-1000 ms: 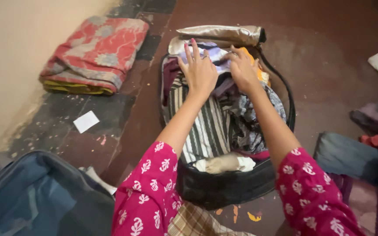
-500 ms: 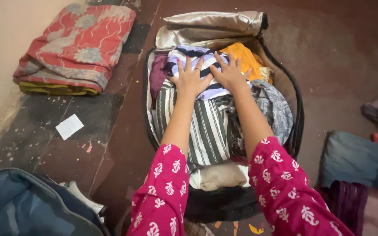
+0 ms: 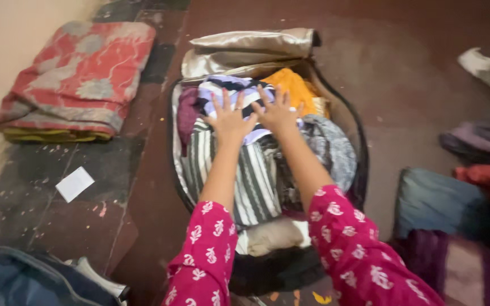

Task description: The person packs various items of clothing, including a red top, blue jeans, a polka-dot shirt, and an orange garment, into a black bag by hand while sitting on the floor.

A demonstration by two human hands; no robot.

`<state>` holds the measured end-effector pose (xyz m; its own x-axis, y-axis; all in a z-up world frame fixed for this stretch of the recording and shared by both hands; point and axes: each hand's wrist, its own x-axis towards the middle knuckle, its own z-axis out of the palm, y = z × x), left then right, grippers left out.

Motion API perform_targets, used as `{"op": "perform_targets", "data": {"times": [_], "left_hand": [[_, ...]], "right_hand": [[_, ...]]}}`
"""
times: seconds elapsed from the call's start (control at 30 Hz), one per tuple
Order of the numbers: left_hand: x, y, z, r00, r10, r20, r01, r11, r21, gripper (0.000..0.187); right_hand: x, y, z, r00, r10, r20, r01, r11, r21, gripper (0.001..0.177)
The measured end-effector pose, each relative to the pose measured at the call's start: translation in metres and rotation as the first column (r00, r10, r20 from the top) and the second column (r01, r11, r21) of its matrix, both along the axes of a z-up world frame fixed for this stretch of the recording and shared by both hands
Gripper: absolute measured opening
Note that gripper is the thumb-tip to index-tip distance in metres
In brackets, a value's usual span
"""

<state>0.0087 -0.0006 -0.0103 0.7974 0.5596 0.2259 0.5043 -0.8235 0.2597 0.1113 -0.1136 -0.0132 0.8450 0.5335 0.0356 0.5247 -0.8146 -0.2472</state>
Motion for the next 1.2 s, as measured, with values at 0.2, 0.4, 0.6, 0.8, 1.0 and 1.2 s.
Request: {"op": "perform_targets", "data": {"times": [0.2,0.4,0.6,0.8,1.0,1.2], "left_hand": [[-0.011,-0.019,-0.008,0.997,0.078,-0.009,-0.073,0.957,0.281,0.076],[-0.053,-0.038,-0.002,0.997,0.009,0.071,-0.008,1.000,-0.011,0.073],[-0.121,-0.047,-0.013,0.992,-0.120,0.043,0.125,0.982,-0.140,0.074],[-0.209,-0.105,0.029,0.989,-0.136,0.052,0.143,0.857,-0.494,0.074],[-0.261,-0.256,0.067,0.735,-0.293,0.611,0.522,0.820,-0.234,0.075],[-0.241,-0.424,0.049,0.608,-0.665,0.434,0.794,0.522,-0.311,0.061]], "right_hand": [[-0.038,-0.009,-0.008,0.951,-0.057,0.304,0.102,0.985,-0.136,0.065],[-0.081,-0.061,-0.003,0.988,0.003,0.152,0.012,0.995,-0.098,0.059],[-0.150,-0.128,0.013,0.923,0.209,0.324,-0.224,0.975,0.007,0.058],[-0.227,-0.290,0.059,0.920,0.161,0.357,-0.244,0.949,0.201,0.067],[-0.215,-0.521,0.042,0.932,-0.263,0.248,0.247,0.964,0.094,0.075],[-0.197,-0.671,0.011,0.822,-0.498,0.277,0.537,0.840,-0.080,0.097]]}}
